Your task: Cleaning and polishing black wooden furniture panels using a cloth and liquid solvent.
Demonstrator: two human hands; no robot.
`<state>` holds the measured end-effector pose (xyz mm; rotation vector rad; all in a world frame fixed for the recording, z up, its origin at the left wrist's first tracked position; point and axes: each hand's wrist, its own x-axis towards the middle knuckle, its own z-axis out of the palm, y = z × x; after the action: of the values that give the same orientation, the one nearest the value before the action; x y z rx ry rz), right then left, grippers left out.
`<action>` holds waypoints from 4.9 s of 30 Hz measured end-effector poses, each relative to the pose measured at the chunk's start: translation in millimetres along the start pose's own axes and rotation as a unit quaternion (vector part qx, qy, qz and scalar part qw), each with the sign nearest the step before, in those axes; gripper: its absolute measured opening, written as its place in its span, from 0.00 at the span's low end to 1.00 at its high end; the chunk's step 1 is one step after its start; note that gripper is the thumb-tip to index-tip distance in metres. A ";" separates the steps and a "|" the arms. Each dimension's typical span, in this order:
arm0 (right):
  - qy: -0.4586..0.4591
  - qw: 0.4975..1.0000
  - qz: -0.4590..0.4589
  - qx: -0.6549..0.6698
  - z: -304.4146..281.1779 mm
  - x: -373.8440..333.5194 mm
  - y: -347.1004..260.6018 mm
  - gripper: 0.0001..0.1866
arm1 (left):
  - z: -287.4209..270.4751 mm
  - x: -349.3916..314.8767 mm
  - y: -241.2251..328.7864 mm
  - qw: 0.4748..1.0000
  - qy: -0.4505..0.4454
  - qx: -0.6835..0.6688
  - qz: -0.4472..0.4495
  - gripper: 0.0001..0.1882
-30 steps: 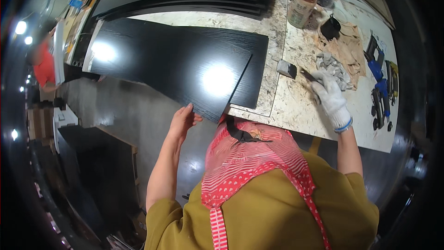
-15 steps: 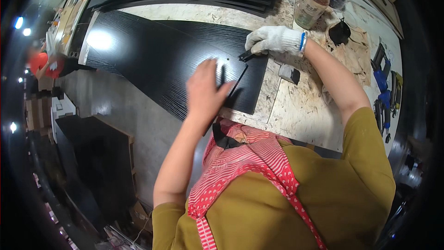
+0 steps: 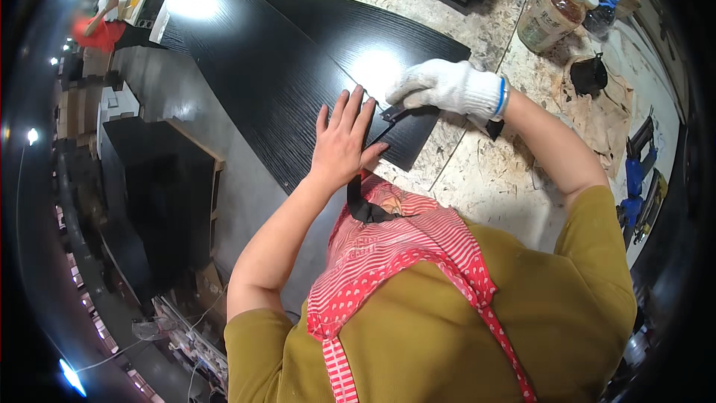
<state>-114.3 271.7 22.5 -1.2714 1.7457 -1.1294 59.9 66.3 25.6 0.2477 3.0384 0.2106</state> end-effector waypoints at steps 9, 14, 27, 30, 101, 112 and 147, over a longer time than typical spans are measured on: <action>-0.085 0.992 0.094 0.001 -9.2 23.5 -12.1 0.14 | 3.9 0.7 -0.6 0.999 0.025 -0.034 -0.033 0.43; -0.120 0.991 0.066 0.002 -6.4 32.1 3.8 0.13 | 1.6 2.0 0.1 0.998 0.024 -0.043 -0.032 0.42; -0.143 0.989 0.014 -0.045 -13.1 34.0 -7.3 0.12 | 2.1 2.0 -0.7 0.998 0.011 -0.043 -0.038 0.44; -0.164 0.979 0.121 0.008 -14.0 29.2 -7.2 0.11 | 2.5 0.8 -1.3 0.998 0.008 -0.041 -0.040 0.44; 0.143 0.971 -0.100 -0.164 37.6 -2.6 -8.7 0.12 | -1.3 1.6 2.8 0.998 0.023 -0.043 -0.036 0.43; 0.097 0.983 -0.042 -0.149 33.9 -3.6 -8.8 0.10 | -0.3 1.0 2.9 0.998 0.024 -0.040 -0.037 0.42; 0.390 0.806 0.215 0.390 39.1 -82.8 -74.7 0.15 | -0.1 -3.8 6.2 0.986 0.106 0.000 0.131 0.26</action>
<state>-29.3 330.8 79.5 0.1443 1.6251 -1.9353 64.5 71.8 26.9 0.6687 3.2050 0.2708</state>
